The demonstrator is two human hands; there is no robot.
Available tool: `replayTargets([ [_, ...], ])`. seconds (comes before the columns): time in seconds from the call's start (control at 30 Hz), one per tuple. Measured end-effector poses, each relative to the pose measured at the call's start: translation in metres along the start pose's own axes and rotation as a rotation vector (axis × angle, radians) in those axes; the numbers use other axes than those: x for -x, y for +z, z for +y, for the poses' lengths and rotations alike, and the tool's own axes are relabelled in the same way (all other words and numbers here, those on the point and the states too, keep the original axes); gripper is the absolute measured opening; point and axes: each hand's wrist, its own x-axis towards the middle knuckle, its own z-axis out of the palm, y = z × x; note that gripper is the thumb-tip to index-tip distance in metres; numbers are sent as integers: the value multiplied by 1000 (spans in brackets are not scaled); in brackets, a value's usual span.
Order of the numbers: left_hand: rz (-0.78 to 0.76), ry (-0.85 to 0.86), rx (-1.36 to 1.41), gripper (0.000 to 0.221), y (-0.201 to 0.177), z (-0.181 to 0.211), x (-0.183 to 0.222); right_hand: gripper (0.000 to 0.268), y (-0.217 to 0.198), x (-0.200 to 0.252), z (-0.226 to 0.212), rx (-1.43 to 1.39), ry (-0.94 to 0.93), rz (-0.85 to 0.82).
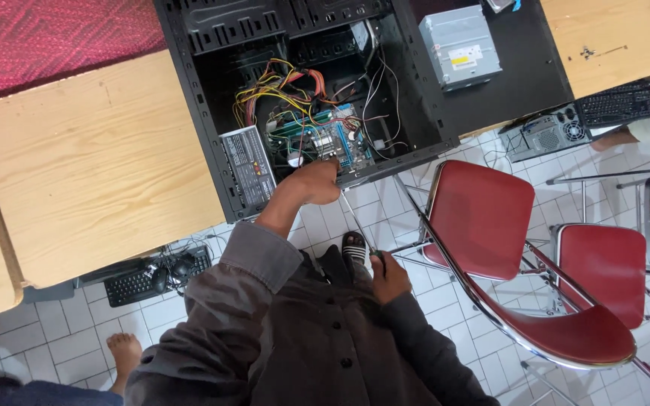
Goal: Securing a drive into a computer chassis using a screwdriver and screws
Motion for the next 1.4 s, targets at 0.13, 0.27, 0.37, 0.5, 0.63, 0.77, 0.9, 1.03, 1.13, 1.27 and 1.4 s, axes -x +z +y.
replayTargets([
  [0.13, -11, -11, -6, 83, -9, 12, 15, 66, 7, -11, -2, -543, -46, -274],
  [0.27, -36, -12, 23, 82, -16, 35, 43, 65, 3, 8, -17, -1357, 299, -855],
  [0.37, -31, -11, 29, 82, -21, 40, 45, 52, 5, 3, -18, -1305, 271, -663],
  [0.5, -8, -16, -12, 81, -8, 18, 20, 41, 3, 1, 5, -487, -92, -133],
  [0.63, -6, -14, -13, 80, -11, 32, 36, 69, -19, 12, -33, 296, 32, -83],
  [0.77, -27, -31, -13, 83, -14, 28, 34, 50, -14, -4, -19, 84, -77, -115],
  [0.9, -57, -32, 31, 86, -17, 43, 52, 39, -24, -25, -7, -1100, 168, -499],
  [1.03, -38, 6, 29, 86, -11, 26, 41, 38, -32, -28, -9, -1112, 239, -655],
  [1.13, -14, 7, 86, 85, -7, 20, 32, 35, -17, -27, 4, -1009, -22, -462],
  [1.27, 63, 13, 33, 83, 1, 8, 22, 72, -47, 21, -43, 178, 12, -176],
  [1.4, -129, -208, 69, 78, -19, 35, 23, 67, -98, 44, -59, 438, -13, -333],
])
